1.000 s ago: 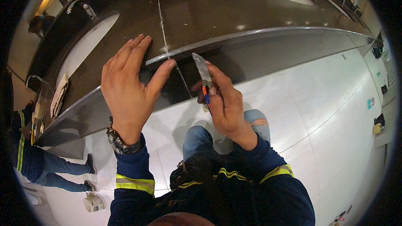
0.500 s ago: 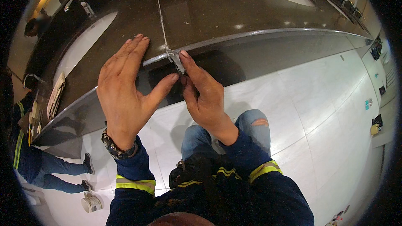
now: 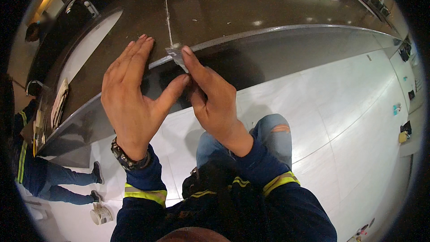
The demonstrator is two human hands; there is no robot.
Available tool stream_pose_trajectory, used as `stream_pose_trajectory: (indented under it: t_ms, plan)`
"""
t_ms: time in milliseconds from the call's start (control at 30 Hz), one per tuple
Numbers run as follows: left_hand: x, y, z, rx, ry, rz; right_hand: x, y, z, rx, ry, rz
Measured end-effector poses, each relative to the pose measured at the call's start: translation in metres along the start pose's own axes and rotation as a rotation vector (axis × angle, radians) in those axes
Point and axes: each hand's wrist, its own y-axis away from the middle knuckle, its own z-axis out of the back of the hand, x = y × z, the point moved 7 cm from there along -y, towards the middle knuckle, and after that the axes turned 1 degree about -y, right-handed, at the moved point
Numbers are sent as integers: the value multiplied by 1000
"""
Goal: The person uses a utility knife to scrape and peel away a white adhesive strip along a seam on a dark countertop. They repeatedly scrape the seam and pull off pieces of the strip by hand.
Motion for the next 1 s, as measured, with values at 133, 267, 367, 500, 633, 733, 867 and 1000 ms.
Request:
stream_pose_trajectory:
  t_ms: [133, 267, 367, 500, 633, 733, 867, 1000]
  plan:
    - [4, 6, 11, -106, 199, 12, -1, -6, -4, 153, -125, -42]
    - [-6, 42, 31, -298, 403, 54, -5, 24, -1, 91, -220, -215]
    - [-20, 52, 3, 0, 528, 258, 0, 30, -5, 111, -172, -162]
    - [-16, 47, -8, -38, 575, 296, 2, 30, -4, 72, -136, -106]
    - [-5, 45, -11, -125, 608, 332, -2, 31, -12, 218, -193, -62]
    - [-4, 41, -21, -100, 607, 313, -13, 38, -15, 180, -184, -73]
    - [-3, 41, -23, -79, 600, 368, -13, 36, -18, 168, -214, -68]
    - [-8, 36, -23, -80, 585, 364, -11, 33, -16, 129, -205, -33]
